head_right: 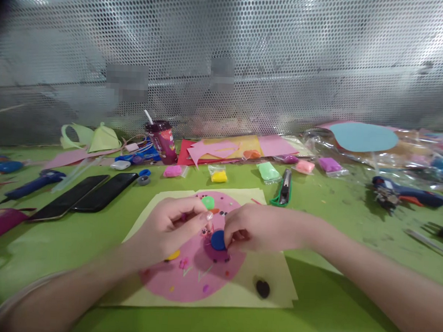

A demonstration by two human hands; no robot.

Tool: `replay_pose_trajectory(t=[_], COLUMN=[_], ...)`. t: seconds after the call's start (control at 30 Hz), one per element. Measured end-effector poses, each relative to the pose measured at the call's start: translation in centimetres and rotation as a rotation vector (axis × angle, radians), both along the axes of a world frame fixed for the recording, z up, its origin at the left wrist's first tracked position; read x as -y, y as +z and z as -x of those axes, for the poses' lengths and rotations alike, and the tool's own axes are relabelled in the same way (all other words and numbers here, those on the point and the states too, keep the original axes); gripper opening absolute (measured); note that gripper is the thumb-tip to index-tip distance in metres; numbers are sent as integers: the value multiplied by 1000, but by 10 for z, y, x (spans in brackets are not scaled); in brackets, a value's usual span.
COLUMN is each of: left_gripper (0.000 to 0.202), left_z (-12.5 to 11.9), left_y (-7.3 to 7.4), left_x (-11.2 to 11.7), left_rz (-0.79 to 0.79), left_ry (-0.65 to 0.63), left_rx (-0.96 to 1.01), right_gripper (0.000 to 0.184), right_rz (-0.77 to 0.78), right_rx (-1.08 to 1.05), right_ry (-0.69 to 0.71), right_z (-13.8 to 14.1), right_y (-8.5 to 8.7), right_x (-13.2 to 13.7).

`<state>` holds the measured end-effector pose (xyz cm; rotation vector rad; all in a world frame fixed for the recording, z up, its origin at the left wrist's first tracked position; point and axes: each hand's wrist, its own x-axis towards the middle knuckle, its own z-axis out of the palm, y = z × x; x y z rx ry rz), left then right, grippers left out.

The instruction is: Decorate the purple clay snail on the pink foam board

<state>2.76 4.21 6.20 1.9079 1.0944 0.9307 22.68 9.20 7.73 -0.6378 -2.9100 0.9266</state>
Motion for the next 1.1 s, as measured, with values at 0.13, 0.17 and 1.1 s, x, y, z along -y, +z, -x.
replay_pose_trajectory(t=[0.13,0.17,1.1], left_gripper=[28,30,23], left_z=[3,4,1], left_y=[-1,-1,-19], left_x=[0,1,11], left_rz=[-103,-175,-765], left_ry=[-13,-24,-384], left_rx=[-79,-108,-609], right_gripper=[21,21,22], right_rz=[-8,-15,-181], right_rx=[1,9,115], right_ry=[22,24,-315], right_z=[1,1,-7], right_y=[1,1,20], right_x=[-1,-1,-11])
